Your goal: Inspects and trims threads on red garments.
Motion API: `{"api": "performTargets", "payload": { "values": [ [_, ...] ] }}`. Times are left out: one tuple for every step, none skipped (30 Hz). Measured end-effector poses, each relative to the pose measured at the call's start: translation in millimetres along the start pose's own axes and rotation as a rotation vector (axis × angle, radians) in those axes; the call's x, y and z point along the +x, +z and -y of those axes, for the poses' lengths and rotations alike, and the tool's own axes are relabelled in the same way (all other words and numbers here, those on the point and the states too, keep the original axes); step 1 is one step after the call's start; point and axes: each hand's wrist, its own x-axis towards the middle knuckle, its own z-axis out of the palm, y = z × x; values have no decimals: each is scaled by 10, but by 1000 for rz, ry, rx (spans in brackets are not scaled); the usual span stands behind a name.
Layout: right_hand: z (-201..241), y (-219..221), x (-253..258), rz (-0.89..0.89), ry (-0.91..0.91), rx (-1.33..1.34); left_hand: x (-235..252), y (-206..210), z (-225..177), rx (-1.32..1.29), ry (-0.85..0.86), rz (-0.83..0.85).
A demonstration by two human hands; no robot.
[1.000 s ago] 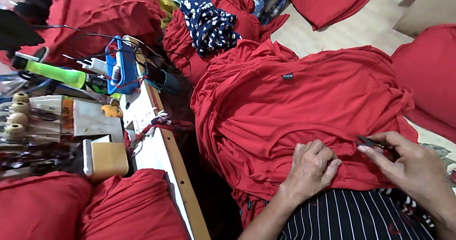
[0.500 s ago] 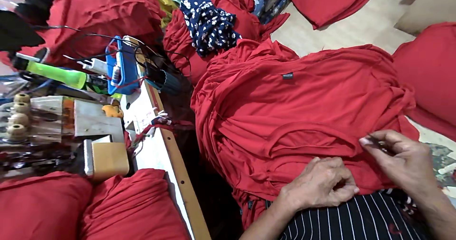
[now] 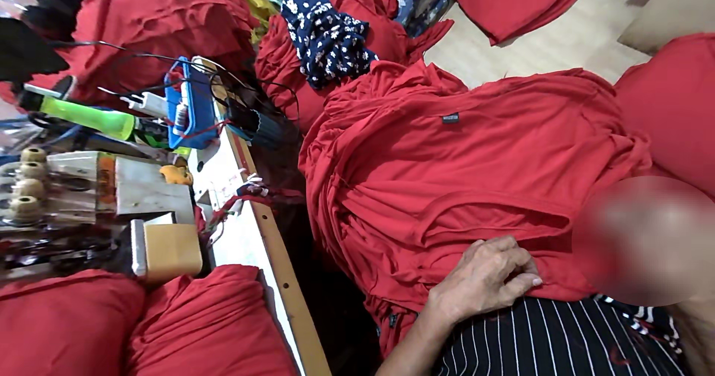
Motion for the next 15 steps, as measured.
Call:
{"api": "performTargets", "payload": {
  "values": [
    [4,-10,-3,8,-5,10,3,6,0,2,-3,3],
    [15,-15,-7,16,-4,28,6,11,-5,4,-9,10],
    [29,-20,-11,21,4,46,8,15,-12,5,-16,17],
    [40,-29,-11,21,15,57,11,15,-22,7,-23,21],
    [41,-46,-7,21,25,62,13,12,-34,11,-29,24],
    [29,-66,0,17,35,77,16,6,-52,15,-42,30],
    [13,-88,8,14,50,107,20,-7,-76,25,-61,39],
    [-5,-110,16,11,67,142,25,-4,-86,27,-56,16],
    [-21,-134,21,12,77,165,34,15,-81,31,-26,-42],
    [-34,-156,19,15,77,182,54,42,-78,37,20,-122],
    [-40,-170,16,17,70,183,85,61,-103,59,51,-196],
    [-36,-172,13,17,69,179,125,68,-150,95,59,-257],
    [-23,-163,13,11,72,177,169,76,-182,127,71,-313],
    [-11,-151,19,2,76,170,219,92,-184,148,94,-366],
    [-10,-141,28,-9,77,153,274,121,-147,163,123,-412]
  ]
}}
